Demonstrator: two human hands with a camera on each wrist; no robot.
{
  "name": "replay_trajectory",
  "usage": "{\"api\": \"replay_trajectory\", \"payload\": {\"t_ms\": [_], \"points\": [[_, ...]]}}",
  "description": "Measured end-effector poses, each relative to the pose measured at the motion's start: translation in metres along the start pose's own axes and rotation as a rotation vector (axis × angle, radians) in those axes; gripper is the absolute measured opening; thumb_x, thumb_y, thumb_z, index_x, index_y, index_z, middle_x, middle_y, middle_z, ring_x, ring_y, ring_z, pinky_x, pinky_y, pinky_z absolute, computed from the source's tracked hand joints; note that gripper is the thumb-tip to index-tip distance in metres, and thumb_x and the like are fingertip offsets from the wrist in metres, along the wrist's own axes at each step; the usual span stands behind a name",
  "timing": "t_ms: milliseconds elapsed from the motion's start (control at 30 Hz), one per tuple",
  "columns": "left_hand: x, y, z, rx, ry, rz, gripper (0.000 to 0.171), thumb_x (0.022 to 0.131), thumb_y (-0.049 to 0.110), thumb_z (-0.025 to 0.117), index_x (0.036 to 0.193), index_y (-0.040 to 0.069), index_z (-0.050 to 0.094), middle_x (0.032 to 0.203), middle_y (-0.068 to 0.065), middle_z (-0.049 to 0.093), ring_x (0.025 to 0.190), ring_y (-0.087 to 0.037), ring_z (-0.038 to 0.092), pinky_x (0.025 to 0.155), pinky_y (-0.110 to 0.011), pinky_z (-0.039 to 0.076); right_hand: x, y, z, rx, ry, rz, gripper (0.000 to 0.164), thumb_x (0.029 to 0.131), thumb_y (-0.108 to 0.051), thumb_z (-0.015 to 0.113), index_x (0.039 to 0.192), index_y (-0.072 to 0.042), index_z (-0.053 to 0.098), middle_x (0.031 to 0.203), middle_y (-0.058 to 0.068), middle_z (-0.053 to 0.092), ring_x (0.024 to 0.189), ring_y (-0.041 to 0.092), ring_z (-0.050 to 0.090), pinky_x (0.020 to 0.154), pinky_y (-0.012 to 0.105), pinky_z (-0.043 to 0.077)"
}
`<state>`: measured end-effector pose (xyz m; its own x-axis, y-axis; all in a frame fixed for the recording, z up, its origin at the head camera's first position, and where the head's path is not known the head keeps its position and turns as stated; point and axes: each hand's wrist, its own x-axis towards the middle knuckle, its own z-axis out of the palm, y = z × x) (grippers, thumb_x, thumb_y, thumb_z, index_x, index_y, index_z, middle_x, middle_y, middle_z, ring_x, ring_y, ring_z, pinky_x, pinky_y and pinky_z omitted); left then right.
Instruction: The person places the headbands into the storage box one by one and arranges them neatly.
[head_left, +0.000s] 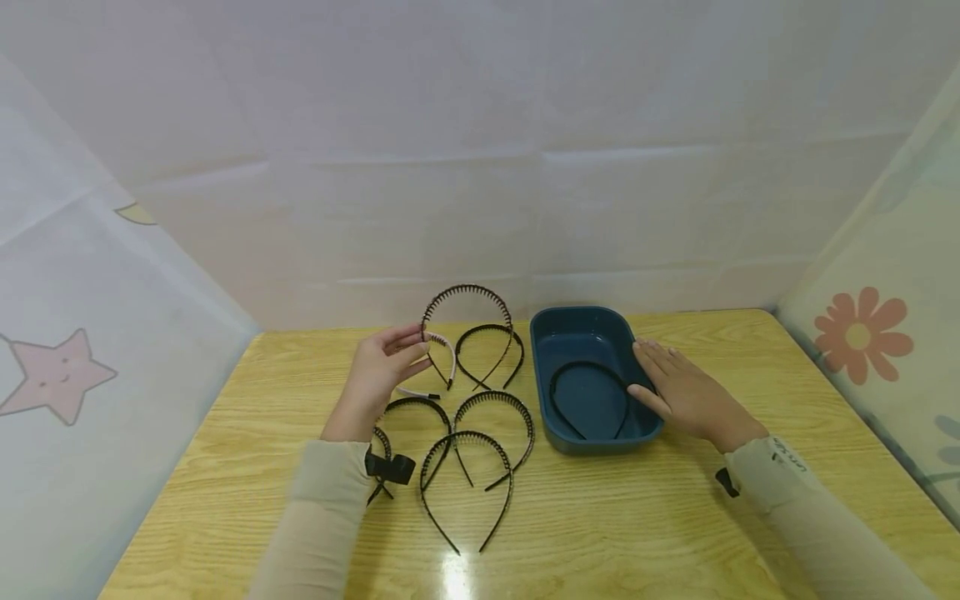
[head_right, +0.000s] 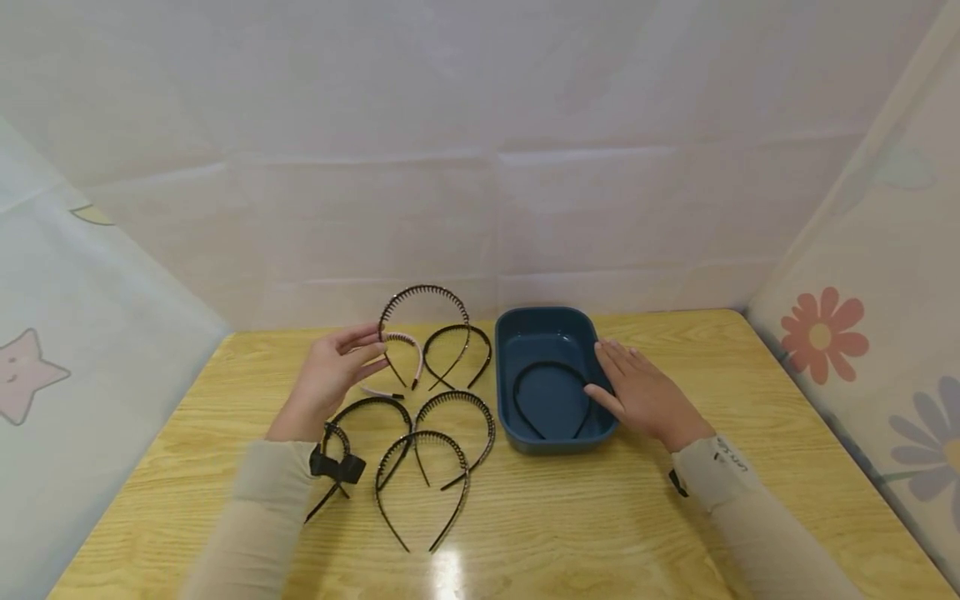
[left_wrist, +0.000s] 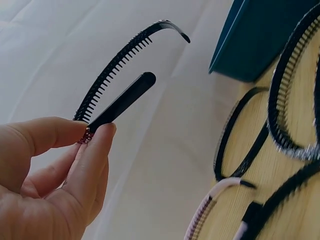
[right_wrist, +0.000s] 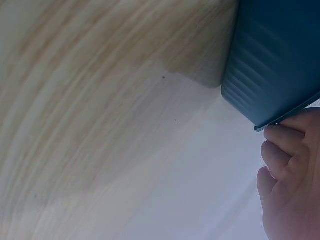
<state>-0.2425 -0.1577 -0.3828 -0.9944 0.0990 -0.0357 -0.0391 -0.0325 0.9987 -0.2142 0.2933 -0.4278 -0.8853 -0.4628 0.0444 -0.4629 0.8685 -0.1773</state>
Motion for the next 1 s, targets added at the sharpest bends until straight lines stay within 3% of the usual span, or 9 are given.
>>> {"api": "replay_trajectory", "payload": {"t_ms": [433,833,1000], "points": [[0.001,-0.006,0.055,-0.058,-0.075,-0.016,0.045,0.100,0.001,0.063,0.143,-0.002,0.053,0.135,-0.023,0.052,0.119,-0.026,0.062,0.096,-0.036,0.057,-0.001,-0.001,-0.002,-0.002,0.003,-0.007,0.073,0.109,-0.044,0.043,0.158,0.005,0.022,0.164,0.027,0.020,0.151,0.044,0.019,0.126,0.050,0.009],[0.004,-0.018,0.099,-0.094,-0.061,0.009,0.040,0.098,0.000,0.065,0.138,0.000,0.059,0.130,-0.023,0.057,0.113,-0.028,0.065,0.089,-0.033,0.060,0.000,0.000,-0.001,0.011,0.010,-0.003,0.074,0.109,-0.046,0.043,0.158,0.006,0.023,0.164,0.027,0.021,0.151,0.044,0.019,0.126,0.049,0.009],[0.006,-0.022,0.115,-0.086,-0.064,-0.001,0.041,0.099,0.000,0.064,0.139,-0.001,0.058,0.132,-0.024,0.057,0.120,-0.037,0.062,0.089,-0.034,0.060,0.001,0.001,0.001,0.024,0.008,-0.002,0.074,0.109,-0.046,0.044,0.158,0.005,0.023,0.164,0.027,0.021,0.151,0.044,0.019,0.126,0.049,0.009]]}}
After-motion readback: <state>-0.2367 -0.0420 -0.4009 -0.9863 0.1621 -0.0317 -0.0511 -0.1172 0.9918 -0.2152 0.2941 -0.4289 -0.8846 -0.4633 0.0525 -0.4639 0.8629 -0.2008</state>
